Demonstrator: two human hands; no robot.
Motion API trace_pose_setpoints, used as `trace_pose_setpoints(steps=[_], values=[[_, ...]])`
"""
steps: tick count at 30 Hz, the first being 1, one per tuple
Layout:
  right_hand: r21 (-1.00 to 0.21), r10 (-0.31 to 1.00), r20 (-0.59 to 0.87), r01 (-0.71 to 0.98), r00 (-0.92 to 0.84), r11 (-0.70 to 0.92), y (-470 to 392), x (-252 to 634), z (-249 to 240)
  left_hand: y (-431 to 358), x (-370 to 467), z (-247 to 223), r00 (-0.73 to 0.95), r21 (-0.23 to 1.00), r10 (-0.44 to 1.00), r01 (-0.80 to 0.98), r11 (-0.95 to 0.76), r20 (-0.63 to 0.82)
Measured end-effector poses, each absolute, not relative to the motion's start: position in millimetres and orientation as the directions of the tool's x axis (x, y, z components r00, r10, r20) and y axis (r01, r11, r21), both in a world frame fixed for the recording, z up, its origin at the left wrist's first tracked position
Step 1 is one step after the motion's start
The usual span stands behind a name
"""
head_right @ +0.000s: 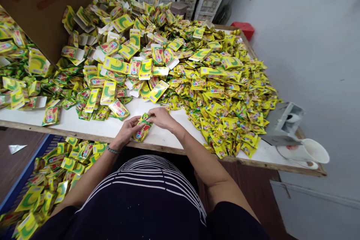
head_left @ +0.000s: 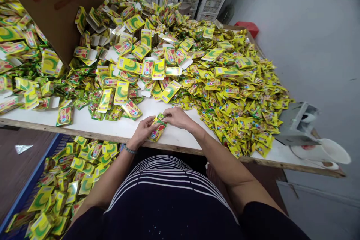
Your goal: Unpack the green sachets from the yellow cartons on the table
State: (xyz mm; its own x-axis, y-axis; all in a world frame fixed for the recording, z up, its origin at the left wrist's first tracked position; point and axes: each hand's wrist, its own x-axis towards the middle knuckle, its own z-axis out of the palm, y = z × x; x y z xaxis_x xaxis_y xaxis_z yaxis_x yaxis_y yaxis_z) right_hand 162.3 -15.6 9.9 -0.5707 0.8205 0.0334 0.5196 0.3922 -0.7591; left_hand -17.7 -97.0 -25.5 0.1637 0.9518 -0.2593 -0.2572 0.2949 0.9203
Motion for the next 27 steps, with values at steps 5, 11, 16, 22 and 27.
trace_pose_setpoints(steps=[5,11,16,22,27], values=[[-0.780,0.830,0.090,0.479,-0.551,0.402,-31,156,3,-98,-19,-26,0.124,0.938,0.963,-0.224,0.264,-0.241],[-0.795,0.858,0.079,0.487,-0.508,0.361,-48,144,1,-100,-31,-31,0.057,0.981,0.980,-0.003,0.192,-0.191],[-0.844,0.909,0.239,0.390,-0.342,0.369,-55,140,-10,-109,-39,-25,-0.043,0.985,0.984,-0.032,0.170,-0.171],[-0.965,0.917,0.032,0.227,-0.399,0.132,-68,139,-37,-118,-41,-21,-0.074,0.993,0.990,-0.005,0.119,-0.119],[-0.938,0.923,0.064,0.293,-0.379,0.185,-67,136,-32,-115,-42,-23,-0.032,0.996,0.997,0.067,0.066,-0.064]])
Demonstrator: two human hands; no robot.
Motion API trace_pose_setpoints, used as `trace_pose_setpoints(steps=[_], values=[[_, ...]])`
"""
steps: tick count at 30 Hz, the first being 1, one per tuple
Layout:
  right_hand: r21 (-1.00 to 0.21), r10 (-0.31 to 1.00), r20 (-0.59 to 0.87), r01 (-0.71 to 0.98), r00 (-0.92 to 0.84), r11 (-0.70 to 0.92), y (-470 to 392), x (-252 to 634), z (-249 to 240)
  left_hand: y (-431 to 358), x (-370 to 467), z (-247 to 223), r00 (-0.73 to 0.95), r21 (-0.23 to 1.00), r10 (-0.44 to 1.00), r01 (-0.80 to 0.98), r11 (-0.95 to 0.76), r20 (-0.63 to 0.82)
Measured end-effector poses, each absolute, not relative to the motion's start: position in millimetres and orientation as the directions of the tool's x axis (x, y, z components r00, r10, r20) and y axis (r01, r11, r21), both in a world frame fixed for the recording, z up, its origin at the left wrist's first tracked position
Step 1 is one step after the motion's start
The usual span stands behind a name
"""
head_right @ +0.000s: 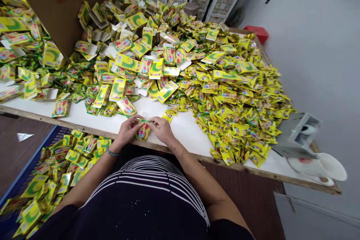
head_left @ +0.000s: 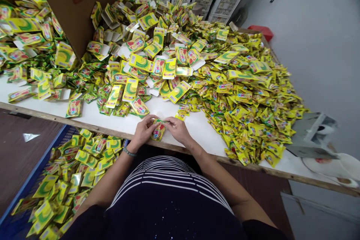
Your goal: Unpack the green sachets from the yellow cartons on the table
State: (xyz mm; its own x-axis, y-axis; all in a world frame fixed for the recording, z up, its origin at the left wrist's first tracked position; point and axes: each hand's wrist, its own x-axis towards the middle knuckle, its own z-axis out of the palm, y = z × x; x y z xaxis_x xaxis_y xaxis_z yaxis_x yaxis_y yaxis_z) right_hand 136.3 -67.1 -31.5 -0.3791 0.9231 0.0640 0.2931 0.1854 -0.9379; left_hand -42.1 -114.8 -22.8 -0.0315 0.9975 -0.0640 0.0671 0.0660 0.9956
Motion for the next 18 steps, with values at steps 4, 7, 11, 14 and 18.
trace_pose_setpoints(steps=[4,7,11,14,18], values=[[-0.910,0.919,0.081,0.347,-0.385,0.225,-58,137,-14,-114,-43,-26,-0.016,0.991,0.993,-0.059,0.117,-0.118],[-0.901,0.879,0.070,0.348,-0.471,0.258,-58,134,-5,-115,-43,-28,-0.028,0.968,0.983,-0.181,0.174,-0.182],[-0.865,0.881,0.127,0.383,-0.456,0.323,-60,129,-2,-115,-42,-28,-0.029,0.954,0.978,-0.225,0.197,-0.209],[-0.840,0.897,0.138,0.430,-0.419,0.330,-56,128,-2,-114,-41,-26,-0.025,0.954,0.978,-0.228,0.196,-0.207],[-0.877,0.875,0.024,0.410,-0.483,0.251,-47,133,-3,-115,-41,-27,-0.009,0.956,0.980,-0.221,0.194,-0.201]])
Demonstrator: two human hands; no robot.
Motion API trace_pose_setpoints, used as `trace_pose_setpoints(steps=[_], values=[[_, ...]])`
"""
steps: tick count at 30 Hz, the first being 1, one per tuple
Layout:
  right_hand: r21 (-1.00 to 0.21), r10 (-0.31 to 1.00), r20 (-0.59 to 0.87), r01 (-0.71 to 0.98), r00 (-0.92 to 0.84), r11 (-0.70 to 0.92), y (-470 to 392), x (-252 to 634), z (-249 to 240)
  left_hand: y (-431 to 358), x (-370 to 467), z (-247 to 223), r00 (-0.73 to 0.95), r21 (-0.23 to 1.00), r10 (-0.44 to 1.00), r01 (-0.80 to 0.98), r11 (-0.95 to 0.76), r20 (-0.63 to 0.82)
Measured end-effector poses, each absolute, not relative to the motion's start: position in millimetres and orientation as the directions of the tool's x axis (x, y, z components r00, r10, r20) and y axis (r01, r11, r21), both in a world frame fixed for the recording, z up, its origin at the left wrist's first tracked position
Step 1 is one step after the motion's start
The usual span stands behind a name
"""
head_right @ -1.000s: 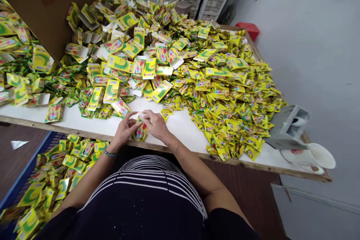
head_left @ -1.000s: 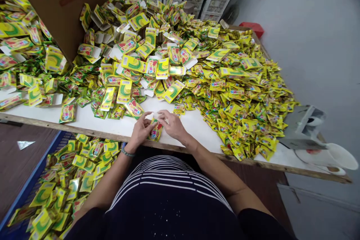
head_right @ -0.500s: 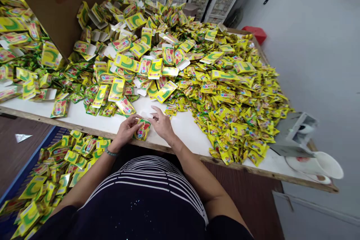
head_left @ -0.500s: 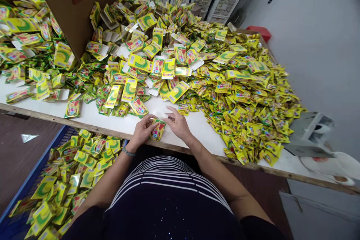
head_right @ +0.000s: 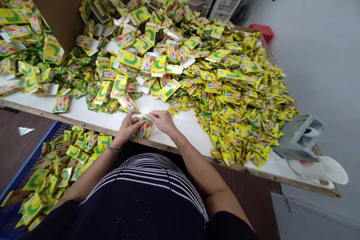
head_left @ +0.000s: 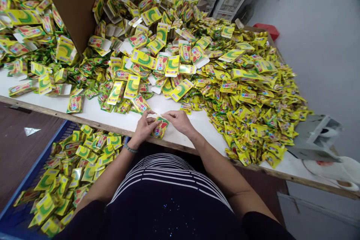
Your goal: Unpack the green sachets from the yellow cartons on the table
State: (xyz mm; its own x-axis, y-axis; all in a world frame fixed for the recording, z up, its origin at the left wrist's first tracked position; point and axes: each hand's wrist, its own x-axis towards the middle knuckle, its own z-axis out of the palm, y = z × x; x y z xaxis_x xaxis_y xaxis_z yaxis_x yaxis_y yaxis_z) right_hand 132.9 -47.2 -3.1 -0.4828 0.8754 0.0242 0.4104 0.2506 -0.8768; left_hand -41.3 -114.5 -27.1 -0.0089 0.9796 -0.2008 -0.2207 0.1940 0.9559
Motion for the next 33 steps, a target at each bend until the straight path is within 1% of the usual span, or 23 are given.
trace_pose_setpoints(steps=[1,3,5,6,7,9,12,14,16,18,20,23,27,28,30,33], values=[[-0.871,0.851,0.022,0.408,-0.524,0.274,-47,133,-3,-115,-41,-28,-0.014,0.958,0.981,-0.218,0.186,-0.194],[-0.824,0.814,0.064,0.429,-0.577,0.369,-48,133,-4,-115,-41,-29,-0.028,0.962,0.983,-0.213,0.171,-0.181],[-0.763,0.817,0.111,0.478,-0.565,0.435,-49,131,-4,-115,-41,-28,-0.038,0.962,0.981,-0.209,0.176,-0.188],[-0.750,0.829,0.114,0.500,-0.547,0.432,-48,130,-4,-115,-40,-27,-0.039,0.960,0.979,-0.207,0.187,-0.199],[-0.755,0.844,0.096,0.514,-0.528,0.407,-46,130,-3,-116,-40,-26,-0.035,0.958,0.977,-0.207,0.200,-0.211],[-0.795,0.854,0.014,0.513,-0.521,0.325,-39,130,-2,-116,-38,-22,-0.027,0.954,0.974,-0.206,0.216,-0.227],[-0.857,0.796,-0.099,0.458,-0.597,0.237,-25,133,-1,-117,-37,-19,-0.031,0.959,0.975,-0.190,0.209,-0.219],[-0.893,0.754,-0.128,0.406,-0.644,0.194,-21,137,-3,-118,-37,-20,-0.035,0.963,0.978,-0.180,0.198,-0.207],[-0.915,0.746,-0.131,0.370,-0.653,0.163,-24,141,-6,-118,-38,-23,-0.034,0.965,0.980,-0.180,0.188,-0.197],[-0.912,0.772,-0.087,0.362,-0.630,0.192,-30,145,-10,-118,-38,-27,-0.022,0.965,0.981,-0.188,0.183,-0.190],[-0.888,0.791,-0.013,0.371,-0.612,0.272,-35,148,-11,-118,-39,-29,0.008,0.963,0.984,-0.203,0.177,-0.179],[-0.844,0.747,0.079,0.355,-0.660,0.402,-38,147,-8,-118,-40,-31,0.034,0.966,0.987,-0.201,0.161,-0.157],[-0.749,0.695,0.199,0.350,-0.691,0.562,-41,142,-4,-118,-41,-32,0.026,0.981,0.990,-0.132,0.140,-0.138],[-0.734,0.701,0.215,0.361,-0.680,0.575,-42,141,-4,-118,-41,-31,0.030,0.984,0.991,-0.122,0.132,-0.129],[-0.741,0.726,0.212,0.377,-0.654,0.556,-44,140,-4,-119,-42,-31,0.044,0.988,0.993,-0.108,0.114,-0.110],[-0.787,0.760,0.150,0.388,-0.633,0.479,-40,140,-4,-120,-42,-31,0.061,0.993,0.994,-0.074,0.097,-0.092]])
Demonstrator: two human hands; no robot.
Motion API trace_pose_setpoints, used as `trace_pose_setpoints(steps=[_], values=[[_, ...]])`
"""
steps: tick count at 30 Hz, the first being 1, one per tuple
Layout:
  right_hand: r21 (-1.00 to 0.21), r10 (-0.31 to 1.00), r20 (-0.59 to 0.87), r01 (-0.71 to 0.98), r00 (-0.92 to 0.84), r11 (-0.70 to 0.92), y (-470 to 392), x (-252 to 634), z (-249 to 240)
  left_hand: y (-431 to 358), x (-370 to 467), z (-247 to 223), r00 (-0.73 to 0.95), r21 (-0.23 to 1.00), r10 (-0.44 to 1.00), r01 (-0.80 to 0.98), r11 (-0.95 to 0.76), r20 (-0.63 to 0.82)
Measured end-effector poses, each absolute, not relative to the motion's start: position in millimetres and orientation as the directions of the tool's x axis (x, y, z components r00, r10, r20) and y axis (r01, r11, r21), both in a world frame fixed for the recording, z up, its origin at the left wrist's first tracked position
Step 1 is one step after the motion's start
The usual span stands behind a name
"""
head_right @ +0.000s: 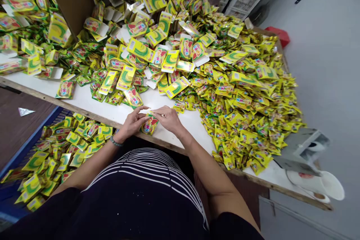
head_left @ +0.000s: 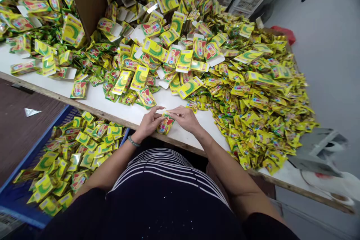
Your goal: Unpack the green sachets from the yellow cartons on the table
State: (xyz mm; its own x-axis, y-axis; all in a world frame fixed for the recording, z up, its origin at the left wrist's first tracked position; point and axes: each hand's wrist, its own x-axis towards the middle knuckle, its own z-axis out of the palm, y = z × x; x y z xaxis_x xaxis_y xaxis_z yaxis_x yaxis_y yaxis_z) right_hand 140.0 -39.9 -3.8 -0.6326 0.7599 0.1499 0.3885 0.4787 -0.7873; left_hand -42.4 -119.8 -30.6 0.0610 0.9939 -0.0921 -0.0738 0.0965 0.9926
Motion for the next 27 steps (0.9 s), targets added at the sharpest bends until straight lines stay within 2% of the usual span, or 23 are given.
trace_pose_setpoints(steps=[4,10,15,18,21,24,25,27], values=[[-0.773,0.687,0.108,0.374,-0.719,0.513,-28,142,3,-120,-43,-32,0.053,0.996,0.995,-0.046,0.082,-0.079],[-0.606,0.551,0.260,0.309,-0.793,0.733,-41,149,0,-120,-42,-32,0.072,0.997,0.996,-0.053,0.057,-0.053],[-0.597,0.708,0.322,0.445,-0.628,0.667,-80,143,-18,-118,-39,-33,0.030,0.997,0.999,0.078,0.021,-0.023],[-0.695,0.757,0.277,0.421,-0.591,0.583,-85,136,-16,-118,-38,-29,0.006,0.990,1.000,0.137,-0.013,0.012],[-0.811,0.850,0.219,0.395,-0.479,0.431,-70,122,-8,-130,-56,-8,-0.146,0.970,0.987,0.240,-0.030,0.067],[-0.822,0.935,0.161,0.482,-0.317,0.305,-47,96,-5,-160,-105,28,-0.336,0.835,0.937,0.540,0.108,0.097],[-0.800,0.940,0.143,0.524,-0.308,0.293,-40,85,-6,-172,-125,40,-0.374,0.740,0.925,0.641,0.203,0.070],[-0.736,0.939,0.101,0.611,-0.329,0.293,-29,61,-10,-192,-162,59,-0.404,0.474,0.913,0.795,0.379,-0.053]])
